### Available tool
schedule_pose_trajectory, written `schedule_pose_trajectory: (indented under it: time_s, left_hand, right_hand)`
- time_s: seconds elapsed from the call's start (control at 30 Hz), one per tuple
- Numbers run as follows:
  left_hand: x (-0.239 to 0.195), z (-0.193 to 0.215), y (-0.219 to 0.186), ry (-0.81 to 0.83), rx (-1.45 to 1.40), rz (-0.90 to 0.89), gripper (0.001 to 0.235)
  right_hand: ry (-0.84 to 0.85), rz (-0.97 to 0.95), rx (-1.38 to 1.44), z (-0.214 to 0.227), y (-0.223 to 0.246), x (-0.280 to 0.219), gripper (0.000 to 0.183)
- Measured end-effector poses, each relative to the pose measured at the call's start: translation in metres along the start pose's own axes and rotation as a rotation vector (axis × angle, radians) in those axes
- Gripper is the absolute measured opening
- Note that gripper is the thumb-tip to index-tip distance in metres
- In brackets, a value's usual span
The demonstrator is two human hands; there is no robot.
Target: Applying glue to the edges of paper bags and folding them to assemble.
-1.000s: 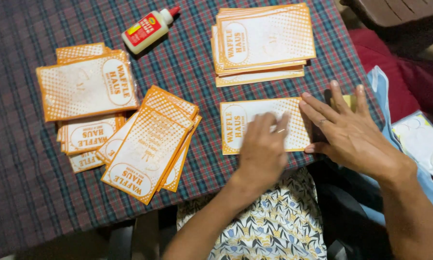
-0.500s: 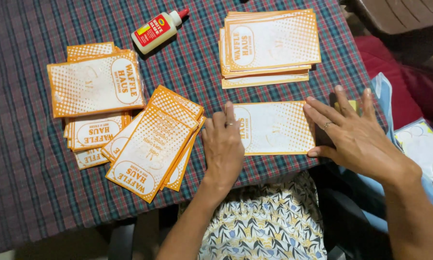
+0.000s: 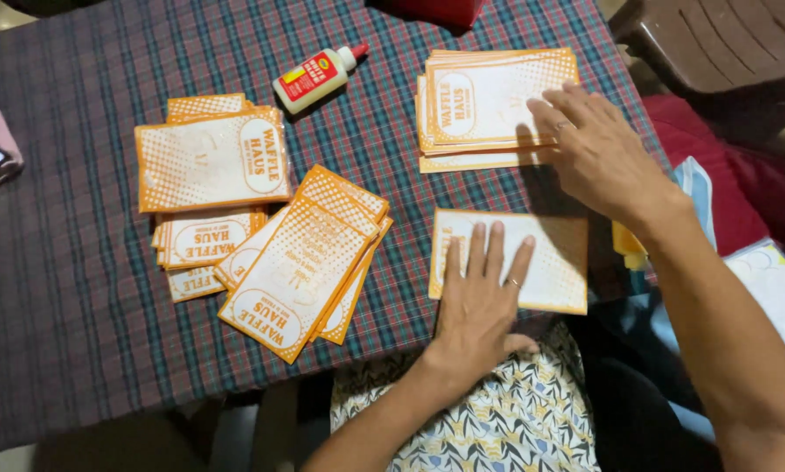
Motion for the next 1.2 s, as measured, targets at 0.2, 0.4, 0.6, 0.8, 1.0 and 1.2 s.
schedule_pose_trajectory:
  time_s: [0.2,0.4,0.6,0.8,1.0,1.2]
  left_hand:
    - [-0.053,0.055,0.023,0.140,-0.518,-0.071,0.079]
    - [-0.077,0.059,0.208,0.190,-0.983,0.730,0.060]
    - [-0.078,0.033,0.263,-0.176,-0.104,0.525,0.075]
    - [-0.022,-0.008,0.155,-0.093,-1.679,0.373,0.031]
    - [-0.007,0.028,0.068,-0.290,-0.458,-0.341,0.043]
    - [-0.008,0.031,0.069,-0.374,-0.439,-0.428,0.020]
  right_hand:
    - [0.008,0.141,-0.108,-0.017,0.002,0.004,0.088]
    - [-0.242,0.214,-0.198,0.013,0.048,-0.039,0.060]
    - [-0.141,0.093,-0.140,0.000,0.110,-0.102,0.062]
    - [-0.221,0.038,0.049,0.021,0.129,-0.104,0.035]
    - [-0.262,-0.163,0.286,0.025,0.099,-0.136,0.042]
    - [-0.373,-0.310,0.356,0.027,0.083,-0.157,0.038]
Point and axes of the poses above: each hand's wrist, its own x-axis towards the middle knuckle, its own z-axis out of the back of the hand, y = z × x, the point moved 7 cm from there along x, towards the middle knuckle, and after that the axes turned 7 degrees about z, right-handed, at the moved point
